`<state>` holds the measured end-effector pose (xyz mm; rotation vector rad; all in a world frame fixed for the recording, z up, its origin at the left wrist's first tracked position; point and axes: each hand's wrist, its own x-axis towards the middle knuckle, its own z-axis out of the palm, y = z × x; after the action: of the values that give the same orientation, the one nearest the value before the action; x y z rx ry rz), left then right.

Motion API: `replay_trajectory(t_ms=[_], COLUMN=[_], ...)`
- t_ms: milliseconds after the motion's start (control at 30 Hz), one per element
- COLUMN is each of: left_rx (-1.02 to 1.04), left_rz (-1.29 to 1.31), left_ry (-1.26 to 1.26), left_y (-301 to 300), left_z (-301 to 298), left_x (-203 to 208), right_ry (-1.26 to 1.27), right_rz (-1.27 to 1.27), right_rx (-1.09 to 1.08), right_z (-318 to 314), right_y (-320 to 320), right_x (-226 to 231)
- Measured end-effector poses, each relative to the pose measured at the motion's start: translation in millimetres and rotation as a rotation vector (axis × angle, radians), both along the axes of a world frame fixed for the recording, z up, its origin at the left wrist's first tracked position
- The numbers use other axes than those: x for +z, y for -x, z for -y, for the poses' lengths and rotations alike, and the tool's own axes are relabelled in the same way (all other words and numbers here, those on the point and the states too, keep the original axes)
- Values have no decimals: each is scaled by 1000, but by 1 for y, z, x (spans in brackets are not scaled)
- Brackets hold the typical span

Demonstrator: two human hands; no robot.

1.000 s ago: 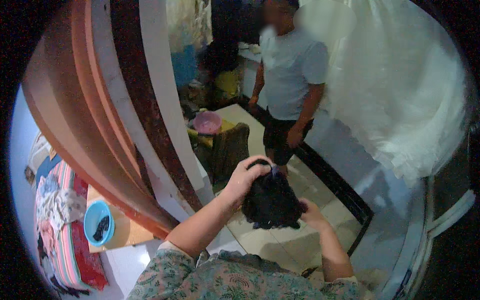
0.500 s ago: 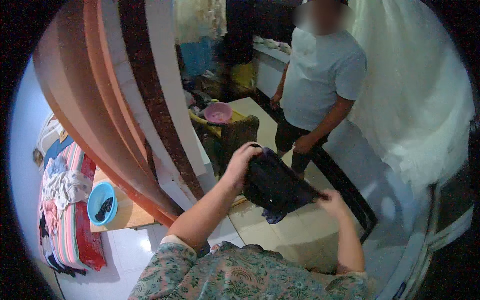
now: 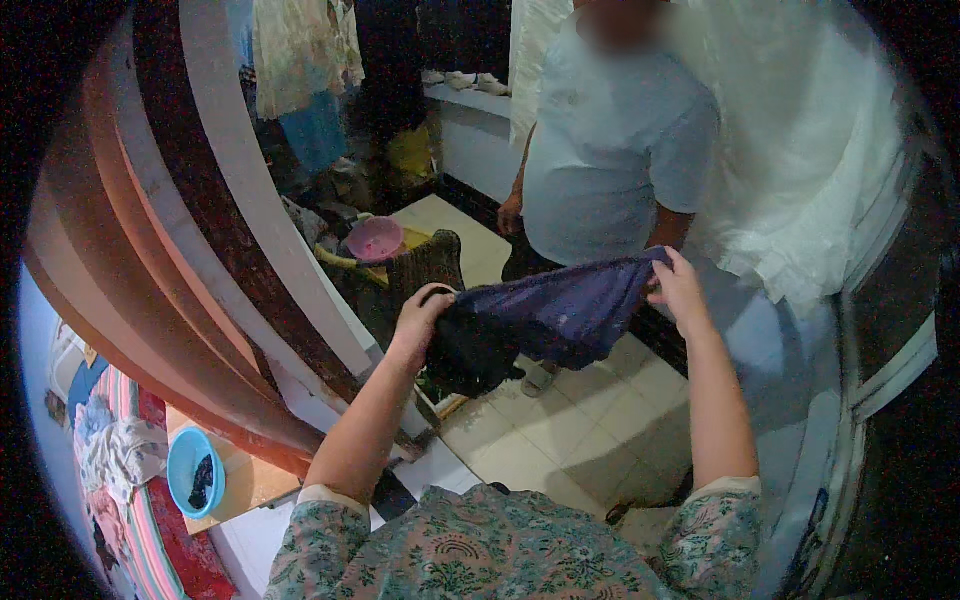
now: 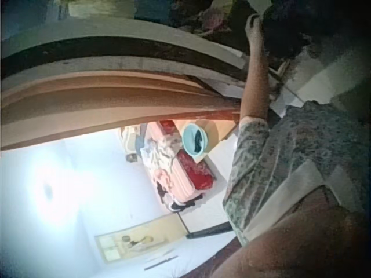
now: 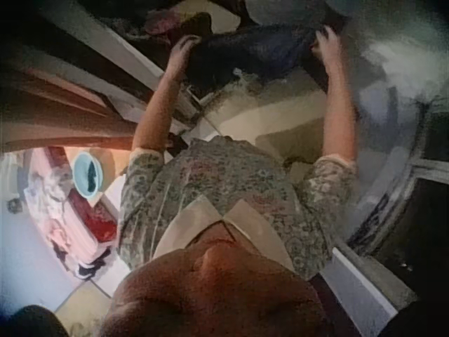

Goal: The person takes various garments, including a black shirt, white underwear, and a purple item, from a blue basin on a table. They place each item onto a hanger and hang it on a clothes rack in the room. A second person is visible in the background, also handling laundry.

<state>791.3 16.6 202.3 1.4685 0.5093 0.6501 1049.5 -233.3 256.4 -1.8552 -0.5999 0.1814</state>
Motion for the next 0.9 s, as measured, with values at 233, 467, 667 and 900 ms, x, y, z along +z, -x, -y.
replay_trajectory(t_ms=[233, 467, 667, 900], left_rx=[-583, -991, -998, -810], left_rz=[-206, -391, -360, -165], left_ry=[-412, -495, -429, -326], left_y=[5, -26, -39, -47], left_z=[-12, 36, 48, 39], left_x=[3, -27, -41, -49], right_ry=[20, -530, -129, 247], right_rz=[-321, -592, 52, 768], right_rx=[167, 436, 199, 141], right_z=[-8, -31, -35, -33], right_y=[-10, 2, 7, 5], right_x=[32, 50, 64, 69])
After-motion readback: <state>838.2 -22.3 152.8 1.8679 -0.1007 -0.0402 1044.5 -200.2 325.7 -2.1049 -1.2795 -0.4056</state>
